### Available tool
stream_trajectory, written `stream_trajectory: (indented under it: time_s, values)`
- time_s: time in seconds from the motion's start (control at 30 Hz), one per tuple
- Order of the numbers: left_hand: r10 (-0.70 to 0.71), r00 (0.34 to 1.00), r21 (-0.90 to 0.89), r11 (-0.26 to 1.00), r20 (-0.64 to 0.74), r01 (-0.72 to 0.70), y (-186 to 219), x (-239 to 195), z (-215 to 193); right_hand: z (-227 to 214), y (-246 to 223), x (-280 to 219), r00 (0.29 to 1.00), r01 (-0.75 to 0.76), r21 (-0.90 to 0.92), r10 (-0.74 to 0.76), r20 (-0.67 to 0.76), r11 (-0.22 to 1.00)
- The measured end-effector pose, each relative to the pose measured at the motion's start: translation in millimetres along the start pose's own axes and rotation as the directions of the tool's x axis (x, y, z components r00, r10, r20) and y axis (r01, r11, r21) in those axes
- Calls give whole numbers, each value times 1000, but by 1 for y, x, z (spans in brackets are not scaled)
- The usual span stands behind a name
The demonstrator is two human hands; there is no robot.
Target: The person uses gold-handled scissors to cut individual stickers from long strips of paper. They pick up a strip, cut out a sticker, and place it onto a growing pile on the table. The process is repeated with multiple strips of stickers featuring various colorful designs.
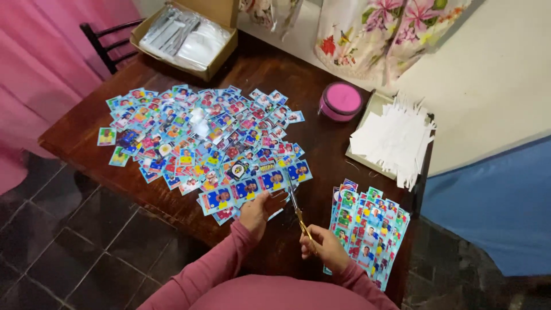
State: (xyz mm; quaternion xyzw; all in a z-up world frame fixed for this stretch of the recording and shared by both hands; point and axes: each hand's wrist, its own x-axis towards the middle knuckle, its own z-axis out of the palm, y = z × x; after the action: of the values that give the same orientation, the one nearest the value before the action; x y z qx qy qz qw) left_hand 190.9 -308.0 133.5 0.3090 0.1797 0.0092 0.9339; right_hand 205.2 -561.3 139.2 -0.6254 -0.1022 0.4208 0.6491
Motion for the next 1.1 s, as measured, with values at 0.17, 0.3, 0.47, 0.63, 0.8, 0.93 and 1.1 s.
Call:
stream_trajectory:
  time_s: [0.17,0.3,0.47,0.63,0.8,0.93,1.1]
  values:
    - [-19,1000,-2,1000,-14,19,-13,-4,-9,7,-4,-4,1000,-19,22,20,-20,1000]
    - [-31,999,-4,1000,16,31,-5,-10,1,10,-10,-7,998,-13,3,13,-55,1000]
    - [-73,997,4,997,27,73,4,-10,4,19,-20,-7,997,-4,-27,1,-80,1000]
    - [-74,997,-23,997,5,74,6,-6,4,23,-22,-7,992,-21,-34,17,-124,999]
    - [-102,995,1,995,5,102,11,-2,10,26,-27,-7,988,-17,-46,10,-157,999]
    - [-110,993,39,993,46,109,15,-1,14,29,-32,-9,983,-32,-59,21,-183,998]
    - [-126,988,66,990,85,121,18,3,13,29,-30,-8,981,-16,-55,5,-195,998]
